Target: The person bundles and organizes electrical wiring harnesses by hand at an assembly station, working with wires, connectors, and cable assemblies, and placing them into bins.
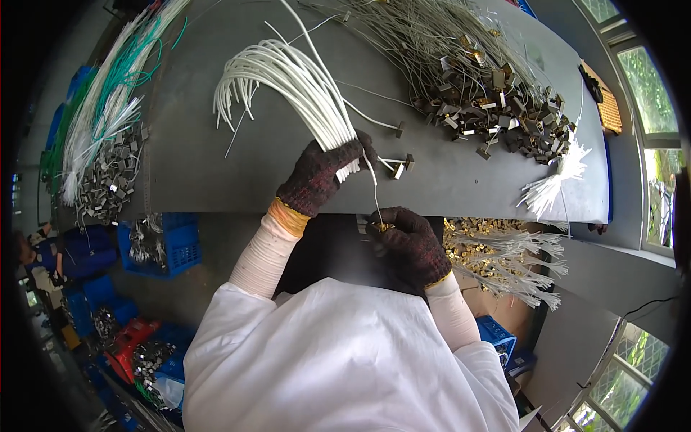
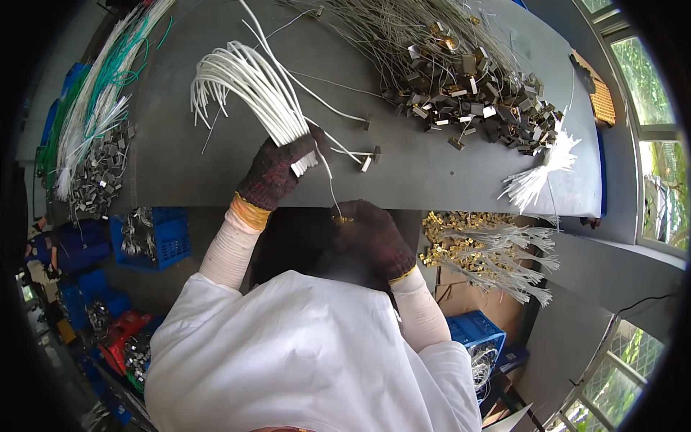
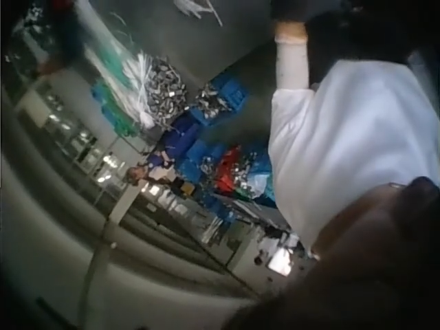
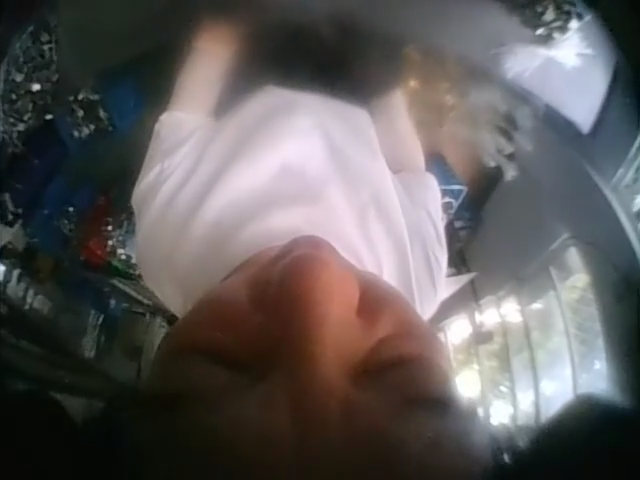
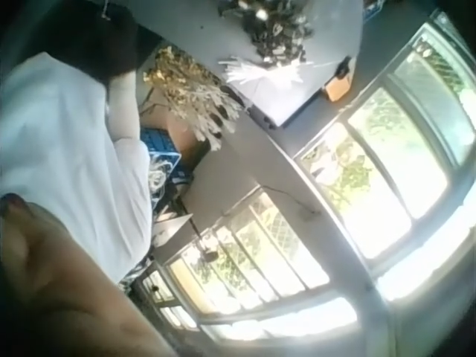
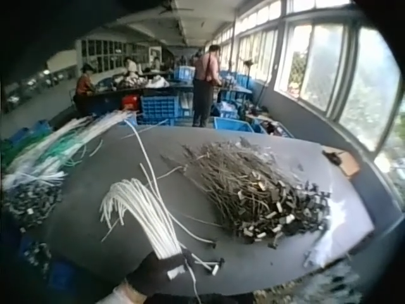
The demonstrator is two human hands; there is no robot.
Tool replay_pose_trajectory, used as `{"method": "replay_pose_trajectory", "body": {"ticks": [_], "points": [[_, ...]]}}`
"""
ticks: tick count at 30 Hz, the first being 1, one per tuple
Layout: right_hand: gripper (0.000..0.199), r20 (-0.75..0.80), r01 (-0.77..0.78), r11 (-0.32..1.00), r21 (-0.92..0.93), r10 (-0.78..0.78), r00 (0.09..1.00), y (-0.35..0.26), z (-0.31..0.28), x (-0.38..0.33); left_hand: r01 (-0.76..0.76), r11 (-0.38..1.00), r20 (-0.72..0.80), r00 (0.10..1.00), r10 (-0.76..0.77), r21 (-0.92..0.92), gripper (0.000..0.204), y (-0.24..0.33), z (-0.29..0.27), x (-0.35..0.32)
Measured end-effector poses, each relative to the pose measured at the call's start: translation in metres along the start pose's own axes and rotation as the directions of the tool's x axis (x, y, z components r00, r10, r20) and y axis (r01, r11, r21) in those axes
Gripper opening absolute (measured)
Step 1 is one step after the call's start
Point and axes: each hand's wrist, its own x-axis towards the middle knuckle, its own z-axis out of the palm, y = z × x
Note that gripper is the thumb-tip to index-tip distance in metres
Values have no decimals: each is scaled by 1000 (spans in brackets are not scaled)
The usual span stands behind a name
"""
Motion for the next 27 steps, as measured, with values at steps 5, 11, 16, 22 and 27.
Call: {"method": "replay_pose_trajectory", "body": {"ticks": [5, 11, 16, 22, 27], "points": [[62, -73, 21, 920, 392, 8, 997, -20, 7, 7, -255, 864, 177, 964, 196, 433, 21, 8, 14, -26], [57, -145, 13, 918, 395, 49, 988, -43, 20, 28, -75, 951, 70, 996, 56, 301, 42, -9, 10, -37], [48, -277, 101, 983, 155, -55, 959, -37, -1, 57, 59, 998, -194, 979, -55, 17, 27, -25, 1, -19], [50, -550, -53, 749, -661, -435, 713, -20, -64, 69, -8, 986, -334, 941, -49, -164, 28, 33, -36, -1], [58, -568, -417, 387, -823, -578, 586, -46, -93, 101, -281, 955, -351, 907, 232, -97, 41, 104, -28, 29]]}}
